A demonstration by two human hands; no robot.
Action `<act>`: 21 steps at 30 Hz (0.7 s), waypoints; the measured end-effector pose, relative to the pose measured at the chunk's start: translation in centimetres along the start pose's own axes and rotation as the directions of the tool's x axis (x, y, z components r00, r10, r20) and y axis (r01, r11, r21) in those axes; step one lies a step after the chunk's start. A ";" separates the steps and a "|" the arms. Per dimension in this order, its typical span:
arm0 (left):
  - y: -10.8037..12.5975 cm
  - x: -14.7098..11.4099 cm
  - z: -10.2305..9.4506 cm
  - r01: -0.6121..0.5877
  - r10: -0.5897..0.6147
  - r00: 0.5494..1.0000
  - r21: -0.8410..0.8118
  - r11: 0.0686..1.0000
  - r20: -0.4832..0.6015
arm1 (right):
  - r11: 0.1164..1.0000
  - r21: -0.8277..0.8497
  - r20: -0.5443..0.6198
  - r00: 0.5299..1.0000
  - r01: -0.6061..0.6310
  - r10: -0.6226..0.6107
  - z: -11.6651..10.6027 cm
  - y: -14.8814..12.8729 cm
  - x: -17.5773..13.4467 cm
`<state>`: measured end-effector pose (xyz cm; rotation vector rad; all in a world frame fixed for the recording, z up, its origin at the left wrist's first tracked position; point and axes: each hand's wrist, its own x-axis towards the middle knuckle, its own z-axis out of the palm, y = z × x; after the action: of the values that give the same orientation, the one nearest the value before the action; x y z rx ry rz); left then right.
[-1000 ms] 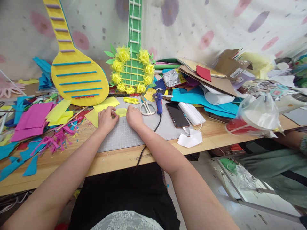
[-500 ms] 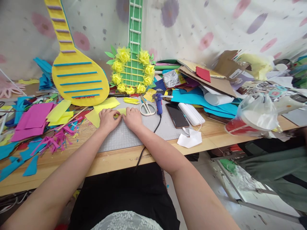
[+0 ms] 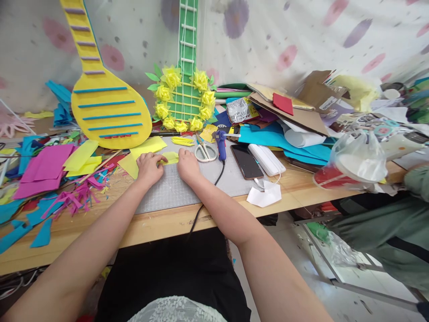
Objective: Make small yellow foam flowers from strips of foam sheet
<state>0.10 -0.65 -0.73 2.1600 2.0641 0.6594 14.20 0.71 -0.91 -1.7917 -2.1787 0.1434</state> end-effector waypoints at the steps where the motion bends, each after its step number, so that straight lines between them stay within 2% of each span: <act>1: 0.0 0.0 0.0 -0.005 0.005 1.000 0.001 1.000 0.004 | 1.000 0.007 -0.001 1.000 0.002 -0.002 0.0 0.0 0.0; 5: 0.0 -0.1 -0.2 -0.028 0.028 1.000 -0.033 0.999 0.010 | 0.997 0.080 -0.010 1.000 0.002 -0.002 0.0 0.3 0.1; 8: -0.1 0.0 -0.6 -0.029 0.025 0.999 -0.104 0.994 -0.033 | 0.973 0.227 -0.029 0.999 -0.031 0.039 -0.2 0.8 0.2; 12: -0.7 1.3 -1.6 -0.002 -0.012 0.998 -0.215 0.977 -0.064 | 0.855 0.506 -0.021 0.990 -0.110 0.139 -0.3 1.7 0.6; 16: -0.7 4.1 -2.5 -0.022 0.041 0.997 -0.276 0.961 0.065 | 0.736 0.667 -0.040 0.981 -0.117 0.192 0.0 2.1 1.0; 19: 0.3 6.2 -2.7 -0.079 0.116 0.963 -0.155 0.985 0.243 | 0.697 0.708 -0.048 0.978 -0.111 0.205 0.1 2.0 1.1; 21: 1.4 7.3 -2.6 -0.101 0.120 0.931 -0.074 0.992 0.344 | 0.685 0.720 -0.063 0.973 -0.108 0.220 0.1 2.0 1.1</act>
<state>0.43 5.66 3.90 2.1850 1.7340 0.3071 15.87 2.16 -1.33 -1.4529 -1.5174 0.7685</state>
